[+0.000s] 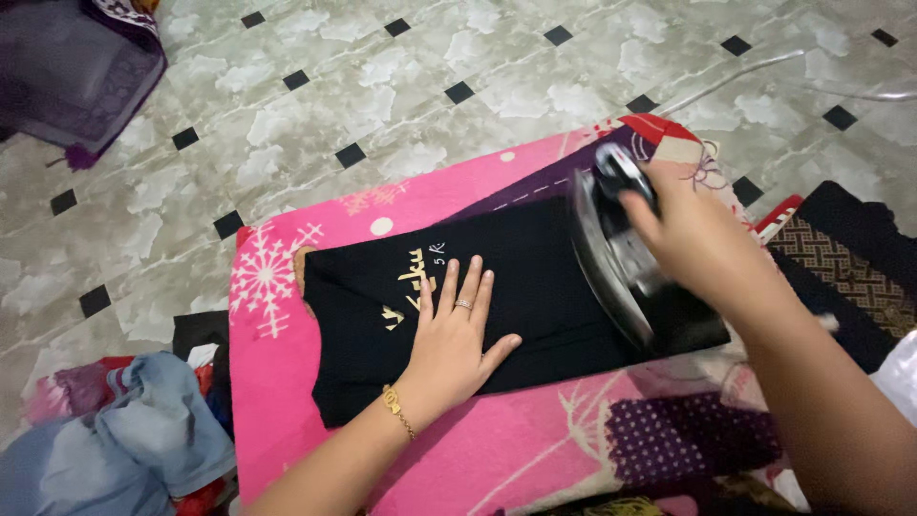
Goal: The person irons a black t-shirt on a pink patterned cloth laid on the floor. They smooth the fabric, iron both sides, and then fold the shirt neatly.
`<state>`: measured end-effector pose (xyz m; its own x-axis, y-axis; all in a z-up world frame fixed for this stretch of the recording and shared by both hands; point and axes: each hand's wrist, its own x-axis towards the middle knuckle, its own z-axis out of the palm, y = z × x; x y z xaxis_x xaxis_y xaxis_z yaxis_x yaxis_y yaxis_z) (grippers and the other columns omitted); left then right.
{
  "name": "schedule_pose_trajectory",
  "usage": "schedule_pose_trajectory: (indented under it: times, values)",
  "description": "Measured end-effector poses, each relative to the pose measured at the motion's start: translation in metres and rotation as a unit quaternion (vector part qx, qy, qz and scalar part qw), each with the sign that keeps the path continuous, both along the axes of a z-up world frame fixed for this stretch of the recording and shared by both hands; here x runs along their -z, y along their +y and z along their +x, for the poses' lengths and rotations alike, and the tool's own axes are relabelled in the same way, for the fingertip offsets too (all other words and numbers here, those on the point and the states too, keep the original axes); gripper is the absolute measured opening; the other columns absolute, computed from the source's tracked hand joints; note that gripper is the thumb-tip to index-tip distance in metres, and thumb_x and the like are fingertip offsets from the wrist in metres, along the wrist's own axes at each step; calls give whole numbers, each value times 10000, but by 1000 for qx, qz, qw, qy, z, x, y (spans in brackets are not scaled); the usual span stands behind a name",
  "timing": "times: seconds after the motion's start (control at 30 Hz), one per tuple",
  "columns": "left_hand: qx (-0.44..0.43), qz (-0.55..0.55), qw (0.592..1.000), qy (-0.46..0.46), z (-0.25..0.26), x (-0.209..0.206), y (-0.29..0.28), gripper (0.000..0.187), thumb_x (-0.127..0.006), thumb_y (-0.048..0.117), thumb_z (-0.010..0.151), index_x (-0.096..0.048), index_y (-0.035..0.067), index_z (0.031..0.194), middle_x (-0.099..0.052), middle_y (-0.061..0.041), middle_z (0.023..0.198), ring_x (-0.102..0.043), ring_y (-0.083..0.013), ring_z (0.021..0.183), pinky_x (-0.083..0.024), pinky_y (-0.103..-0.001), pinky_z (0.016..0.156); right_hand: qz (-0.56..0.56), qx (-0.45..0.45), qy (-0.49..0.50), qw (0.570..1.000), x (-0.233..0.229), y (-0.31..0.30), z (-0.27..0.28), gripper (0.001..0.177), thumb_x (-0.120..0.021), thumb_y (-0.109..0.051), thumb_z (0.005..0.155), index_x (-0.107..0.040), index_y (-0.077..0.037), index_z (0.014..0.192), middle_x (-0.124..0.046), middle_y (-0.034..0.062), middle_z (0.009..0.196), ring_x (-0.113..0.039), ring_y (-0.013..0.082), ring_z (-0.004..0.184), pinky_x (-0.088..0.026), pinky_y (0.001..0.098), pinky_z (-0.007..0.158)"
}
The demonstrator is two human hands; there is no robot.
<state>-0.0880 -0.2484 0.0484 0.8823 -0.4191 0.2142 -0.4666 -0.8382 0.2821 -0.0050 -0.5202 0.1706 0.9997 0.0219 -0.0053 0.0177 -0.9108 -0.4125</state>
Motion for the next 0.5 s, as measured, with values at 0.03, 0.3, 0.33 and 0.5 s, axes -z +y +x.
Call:
schedule_pose_trajectory:
  times: [0.03,0.3,0.33,0.5]
  values:
    - [-2,12,1000,-15,0,-1,0,871,-545,588,958,-345,-35,1532,-258,-224,1639,-183,-445,1519,-103,-651,1182,-4,12,1,1000,1,-9,-18,441,-575,-357,1011,-613,-83,1354,-699,284,768,-697,446,724,-530,527,680]
    - [133,-15,991,23,-28,-8,-38,943,-564,639,929,-346,-54,1531,-271,-226,1651,-186,-432,1534,-130,-665,1183,-40,130,19,991,15,-60,-68,530,-604,-408,1000,-565,-166,1471,-698,321,794,-692,500,805,-540,540,716]
    - [129,-2,992,16,-29,-7,-40,952,-564,641,921,-344,-56,1531,-275,-224,1646,-188,-434,1531,-133,-665,1178,-35,123,19,992,16,-61,-57,528,-596,-405,1006,-565,-172,1479,-695,320,802,-689,502,796,-537,544,711]
    - [118,21,993,3,-31,-7,-44,964,-565,640,926,-336,-63,1544,-286,-230,1636,-195,-443,1527,-145,-666,1171,-19,3,-115,993,17,-64,19,436,-610,-350,1057,-647,-10,1327,-701,298,911,-673,474,812,-526,523,721]
